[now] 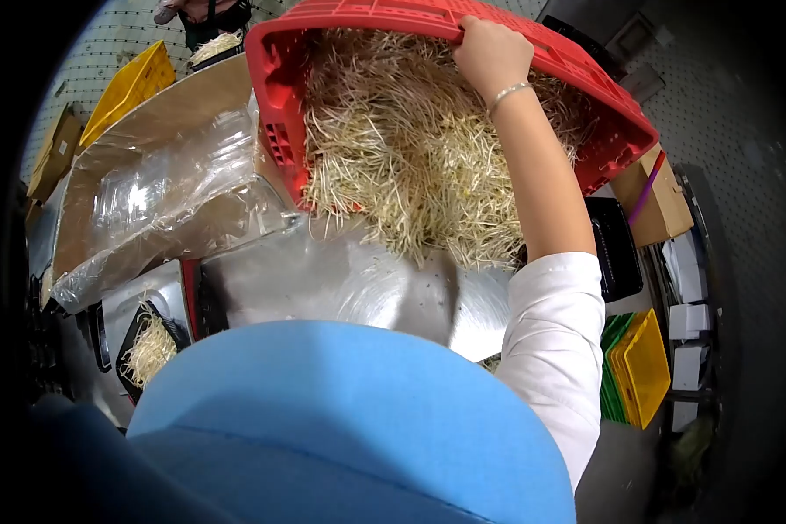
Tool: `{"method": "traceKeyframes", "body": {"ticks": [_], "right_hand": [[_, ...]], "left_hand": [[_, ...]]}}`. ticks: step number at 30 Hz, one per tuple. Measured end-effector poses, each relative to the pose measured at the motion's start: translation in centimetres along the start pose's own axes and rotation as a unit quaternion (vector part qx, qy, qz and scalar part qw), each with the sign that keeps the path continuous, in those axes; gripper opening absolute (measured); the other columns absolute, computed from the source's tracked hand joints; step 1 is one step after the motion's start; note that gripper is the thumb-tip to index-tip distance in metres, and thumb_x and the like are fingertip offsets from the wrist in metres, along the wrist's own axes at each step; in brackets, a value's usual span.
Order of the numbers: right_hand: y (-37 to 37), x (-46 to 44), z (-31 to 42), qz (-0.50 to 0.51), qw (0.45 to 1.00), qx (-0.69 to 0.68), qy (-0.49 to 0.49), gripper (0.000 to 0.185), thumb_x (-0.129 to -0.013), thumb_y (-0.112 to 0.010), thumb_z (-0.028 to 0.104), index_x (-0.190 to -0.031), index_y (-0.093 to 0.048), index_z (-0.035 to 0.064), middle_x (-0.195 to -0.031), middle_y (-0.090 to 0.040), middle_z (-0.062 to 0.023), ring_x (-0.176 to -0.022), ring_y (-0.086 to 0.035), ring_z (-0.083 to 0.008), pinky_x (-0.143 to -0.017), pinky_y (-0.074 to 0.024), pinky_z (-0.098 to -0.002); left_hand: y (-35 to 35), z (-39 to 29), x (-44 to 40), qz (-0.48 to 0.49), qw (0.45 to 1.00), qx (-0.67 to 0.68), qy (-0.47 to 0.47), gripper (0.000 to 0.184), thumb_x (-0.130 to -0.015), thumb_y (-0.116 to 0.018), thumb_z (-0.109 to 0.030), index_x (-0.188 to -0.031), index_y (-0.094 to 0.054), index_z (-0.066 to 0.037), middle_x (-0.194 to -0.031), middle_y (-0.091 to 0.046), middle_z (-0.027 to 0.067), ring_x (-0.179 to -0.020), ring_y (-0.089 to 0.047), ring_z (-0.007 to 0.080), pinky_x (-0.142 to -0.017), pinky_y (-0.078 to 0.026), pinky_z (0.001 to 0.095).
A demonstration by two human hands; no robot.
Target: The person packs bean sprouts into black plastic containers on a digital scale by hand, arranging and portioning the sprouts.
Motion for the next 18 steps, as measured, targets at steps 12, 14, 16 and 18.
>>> {"method": "traceKeyframes", "body": {"ticks": [12, 14, 16, 18], "right_hand": [[-14.6, 20.7, 7.9, 0.186, 0.853, 0.025, 0.487, 0.082, -0.078, -0.053, 0.009, -0.144, -0.003, 0.016, -0.149, -0.015, -0.0077, -0.137, -0.012, -0.0203, -0.11, -0.0145, -0.0415], [-14.8, 18.4, 9.5, 0.176, 0.859, 0.063, 0.477, 0.073, -0.079, -0.052, 0.011, -0.141, -0.013, 0.0139, -0.144, -0.024, -0.009, -0.134, -0.02, -0.0209, -0.109, -0.0159, -0.0405], [-14.8, 16.9, 9.9, 0.168, 0.863, 0.095, 0.467, 0.066, -0.08, -0.051, 0.014, -0.139, -0.023, 0.0117, -0.14, -0.034, -0.0102, -0.131, -0.028, -0.0216, -0.109, -0.0172, -0.0394], [-14.9, 16.2, 10.3, 0.272, 0.837, 0.07, 0.47, 0.043, -0.081, -0.049, 0.016, -0.123, -0.043, 0.0102, -0.117, -0.054, -0.0081, -0.114, -0.046, -0.0224, -0.105, -0.0234, -0.0382]], "left_hand": [[-0.8, 3.6, 1.6, -0.052, 0.996, 0.03, -0.072, 0.057, -0.076, -0.06, -0.018, -0.125, -0.041, 0.003, -0.121, -0.048, 0.0209, -0.113, -0.045, 0.0372, -0.096, -0.033, 0.0503], [-0.8, 3.4, 1.5, -0.036, 0.998, 0.02, -0.056, 0.058, -0.075, -0.061, -0.018, -0.126, -0.041, 0.002, -0.122, -0.047, 0.0202, -0.113, -0.044, 0.0376, -0.096, -0.033, 0.0502], [-0.5, 2.6, 1.2, -0.043, 0.998, 0.023, -0.048, 0.058, -0.075, -0.061, -0.017, -0.125, -0.041, 0.002, -0.122, -0.047, 0.0205, -0.113, -0.045, 0.0377, -0.097, -0.033, 0.0499], [-0.2, 2.4, 1.3, -0.053, 0.998, 0.027, -0.038, 0.058, -0.074, -0.062, -0.016, -0.125, -0.042, 0.002, -0.122, -0.047, 0.0208, -0.113, -0.045, 0.0378, -0.097, -0.033, 0.0496]]}}
Point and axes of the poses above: each hand's wrist, its own x-axis away from the middle knuckle, its own y-axis out of the back of the hand, z = x × y, the point moved 1 cm from there along -x, towards the middle knuckle
